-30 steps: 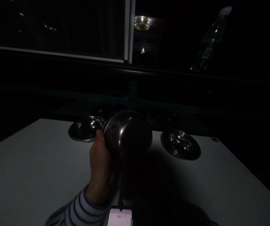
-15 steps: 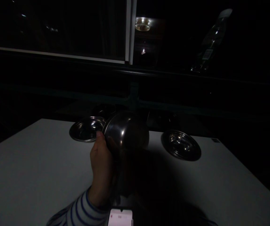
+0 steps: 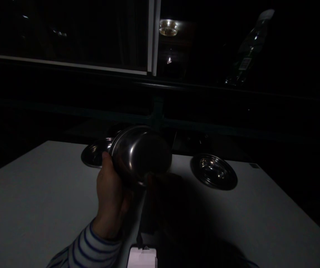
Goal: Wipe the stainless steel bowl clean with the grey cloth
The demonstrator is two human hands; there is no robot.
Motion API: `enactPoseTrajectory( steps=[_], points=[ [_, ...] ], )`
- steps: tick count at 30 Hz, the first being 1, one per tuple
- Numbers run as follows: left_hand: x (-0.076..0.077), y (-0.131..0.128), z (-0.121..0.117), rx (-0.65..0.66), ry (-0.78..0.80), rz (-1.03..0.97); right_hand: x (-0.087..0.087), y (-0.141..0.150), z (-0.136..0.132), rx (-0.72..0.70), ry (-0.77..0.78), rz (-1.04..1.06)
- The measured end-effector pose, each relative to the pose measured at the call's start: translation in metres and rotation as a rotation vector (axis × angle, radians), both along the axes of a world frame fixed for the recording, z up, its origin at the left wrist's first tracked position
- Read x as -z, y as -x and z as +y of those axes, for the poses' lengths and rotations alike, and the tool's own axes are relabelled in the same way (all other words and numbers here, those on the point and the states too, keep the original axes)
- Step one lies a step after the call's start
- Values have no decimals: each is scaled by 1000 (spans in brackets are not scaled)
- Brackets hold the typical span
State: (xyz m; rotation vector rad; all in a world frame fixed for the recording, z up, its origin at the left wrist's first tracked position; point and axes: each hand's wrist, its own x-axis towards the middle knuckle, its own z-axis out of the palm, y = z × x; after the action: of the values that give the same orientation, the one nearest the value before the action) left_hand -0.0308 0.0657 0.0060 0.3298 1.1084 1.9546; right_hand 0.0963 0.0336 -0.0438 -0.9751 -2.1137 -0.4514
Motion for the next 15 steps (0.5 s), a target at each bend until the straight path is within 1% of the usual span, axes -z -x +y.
enactPoseTrajectory(
  steps=[2,5,7,8,9,11,12,15],
  points=[
    [2,1,1,18,-40,-33,1,0,-2,18,-24,-2],
    [3,-1,-1,67,27,-94,1,2,-7,-11,-46,-37],
    [1,-2,-3,109,55,-118,1,3,-10,-49,-59,-68],
    [-2,-2,-4,131,40,-123,1,3,-10,-64,-63,-80],
    [-5,-1,-5,111,-3,-116,1,1,-10,-73,-68,-88],
    [-11,2,-6,142,-80,-112,1,-3,-8,-84,-76,-95],
    [-13,4,-6,113,-74,-109,1,-5,-6,-86,-79,-96],
    [-16,9,-5,95,-141,-75,2,-12,0,-95,-84,-96]
  ],
)
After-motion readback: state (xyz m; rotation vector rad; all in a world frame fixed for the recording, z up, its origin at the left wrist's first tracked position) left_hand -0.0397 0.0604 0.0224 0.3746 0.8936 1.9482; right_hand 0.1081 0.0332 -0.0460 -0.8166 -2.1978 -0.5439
